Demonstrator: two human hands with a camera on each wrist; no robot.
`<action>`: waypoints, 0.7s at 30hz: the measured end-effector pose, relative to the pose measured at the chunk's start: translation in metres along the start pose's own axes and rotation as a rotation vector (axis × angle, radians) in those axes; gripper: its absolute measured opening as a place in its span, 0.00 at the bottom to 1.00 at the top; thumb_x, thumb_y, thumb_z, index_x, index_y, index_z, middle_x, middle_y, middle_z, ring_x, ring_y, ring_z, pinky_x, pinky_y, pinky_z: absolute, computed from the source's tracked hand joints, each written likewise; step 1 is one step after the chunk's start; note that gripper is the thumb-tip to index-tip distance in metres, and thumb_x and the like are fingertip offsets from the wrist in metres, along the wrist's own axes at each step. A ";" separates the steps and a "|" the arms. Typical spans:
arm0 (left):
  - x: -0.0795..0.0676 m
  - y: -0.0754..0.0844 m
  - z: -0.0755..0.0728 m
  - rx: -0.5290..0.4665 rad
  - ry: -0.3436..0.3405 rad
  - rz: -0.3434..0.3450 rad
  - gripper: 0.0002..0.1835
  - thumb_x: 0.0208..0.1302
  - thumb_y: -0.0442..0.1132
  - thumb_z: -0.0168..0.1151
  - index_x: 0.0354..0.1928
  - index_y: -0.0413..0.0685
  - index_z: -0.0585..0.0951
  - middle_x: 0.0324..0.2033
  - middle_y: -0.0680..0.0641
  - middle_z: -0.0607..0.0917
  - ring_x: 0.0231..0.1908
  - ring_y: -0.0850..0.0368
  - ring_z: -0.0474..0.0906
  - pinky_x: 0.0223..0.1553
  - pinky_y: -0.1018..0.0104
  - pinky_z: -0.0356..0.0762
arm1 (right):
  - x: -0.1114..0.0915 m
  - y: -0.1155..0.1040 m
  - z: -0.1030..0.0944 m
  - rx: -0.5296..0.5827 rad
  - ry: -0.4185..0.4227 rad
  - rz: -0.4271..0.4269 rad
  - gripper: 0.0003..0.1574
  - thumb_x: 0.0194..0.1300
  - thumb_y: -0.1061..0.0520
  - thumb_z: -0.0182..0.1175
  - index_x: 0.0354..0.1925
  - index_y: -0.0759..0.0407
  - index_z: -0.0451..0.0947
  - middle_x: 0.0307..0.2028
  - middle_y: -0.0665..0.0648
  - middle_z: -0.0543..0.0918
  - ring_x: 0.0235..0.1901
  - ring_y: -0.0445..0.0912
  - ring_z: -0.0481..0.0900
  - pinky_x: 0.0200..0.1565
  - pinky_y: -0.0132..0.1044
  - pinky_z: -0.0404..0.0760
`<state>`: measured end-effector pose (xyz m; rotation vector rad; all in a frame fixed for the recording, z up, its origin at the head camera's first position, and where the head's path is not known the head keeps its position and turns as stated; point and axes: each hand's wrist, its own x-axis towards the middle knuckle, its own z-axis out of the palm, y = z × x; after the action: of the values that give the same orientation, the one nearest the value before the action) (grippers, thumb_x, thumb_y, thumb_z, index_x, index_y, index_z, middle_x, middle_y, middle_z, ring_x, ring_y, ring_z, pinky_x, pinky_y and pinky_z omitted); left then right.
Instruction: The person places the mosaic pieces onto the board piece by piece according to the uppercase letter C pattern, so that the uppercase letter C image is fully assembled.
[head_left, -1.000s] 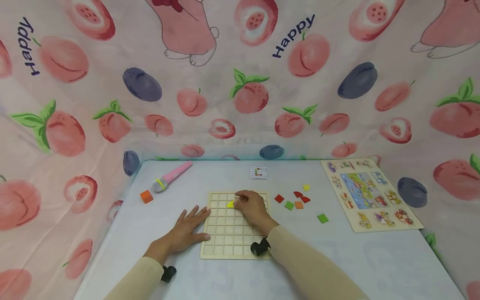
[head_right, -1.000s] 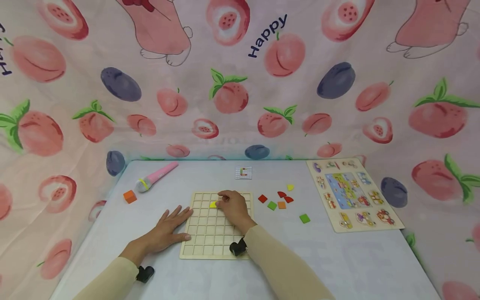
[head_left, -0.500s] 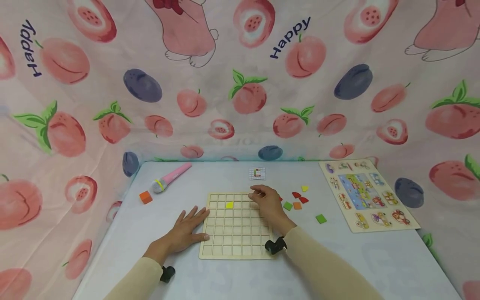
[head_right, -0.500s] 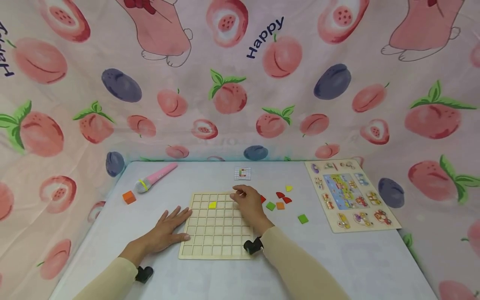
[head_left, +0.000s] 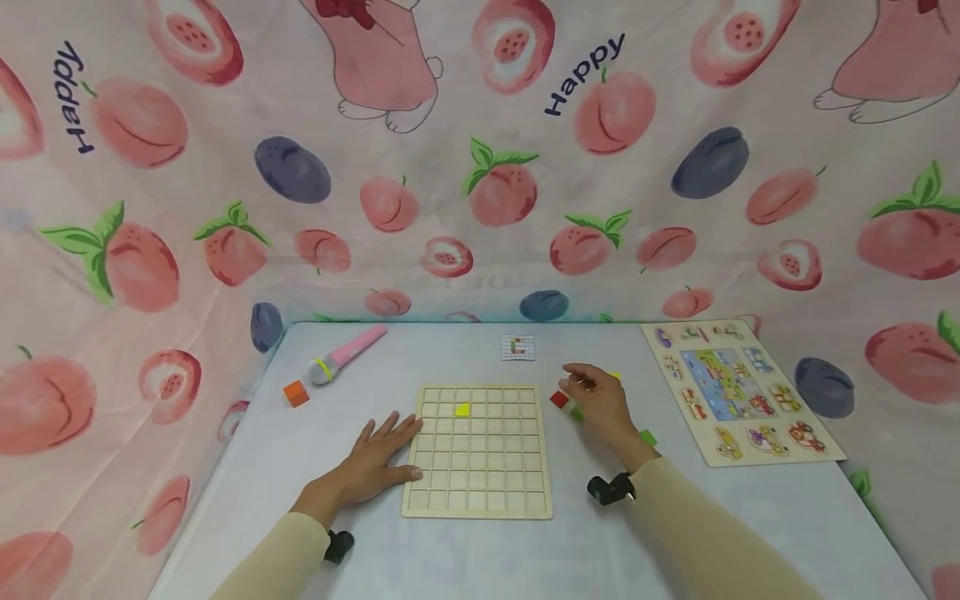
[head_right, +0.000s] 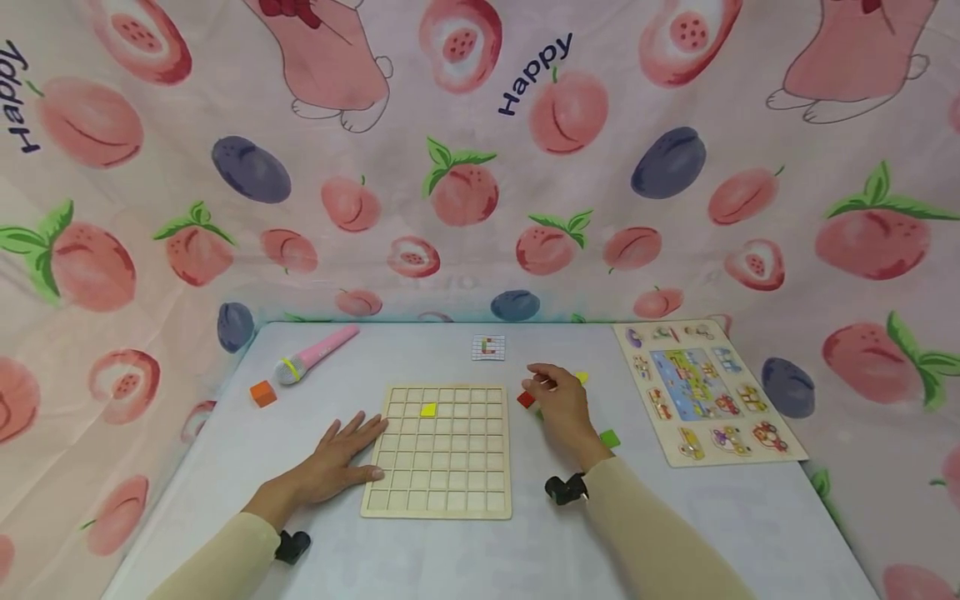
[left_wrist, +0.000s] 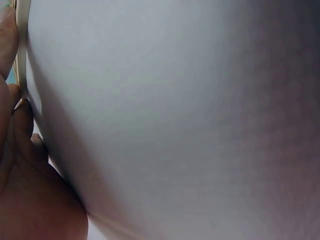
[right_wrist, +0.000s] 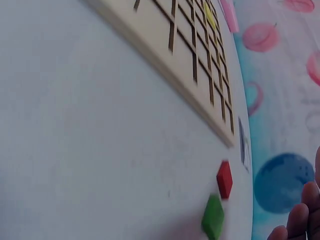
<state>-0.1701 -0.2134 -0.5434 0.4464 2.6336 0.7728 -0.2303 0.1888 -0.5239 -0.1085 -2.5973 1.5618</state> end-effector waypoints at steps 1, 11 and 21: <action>0.000 0.000 0.000 -0.002 0.002 0.002 0.48 0.69 0.59 0.69 0.84 0.56 0.59 0.84 0.53 0.56 0.85 0.47 0.37 0.84 0.42 0.23 | 0.001 0.002 -0.005 0.004 0.000 0.011 0.22 0.73 0.57 0.68 0.62 0.60 0.84 0.48 0.61 0.84 0.44 0.50 0.76 0.35 0.27 0.77; -0.001 0.002 -0.003 0.012 -0.003 0.011 0.47 0.70 0.59 0.68 0.84 0.56 0.59 0.84 0.52 0.56 0.85 0.47 0.37 0.84 0.42 0.23 | 0.002 0.019 -0.037 -0.034 0.013 0.033 0.24 0.74 0.55 0.68 0.63 0.62 0.82 0.50 0.64 0.84 0.48 0.50 0.76 0.41 0.27 0.75; 0.000 0.001 -0.002 0.000 0.002 0.010 0.47 0.70 0.60 0.68 0.84 0.56 0.59 0.84 0.52 0.56 0.85 0.46 0.37 0.84 0.42 0.23 | -0.007 0.032 -0.053 -0.062 0.001 0.071 0.25 0.75 0.54 0.66 0.65 0.61 0.81 0.52 0.63 0.83 0.49 0.51 0.76 0.39 0.24 0.77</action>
<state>-0.1706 -0.2133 -0.5417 0.4597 2.6349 0.7774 -0.2160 0.2499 -0.5281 -0.2090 -2.6699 1.5031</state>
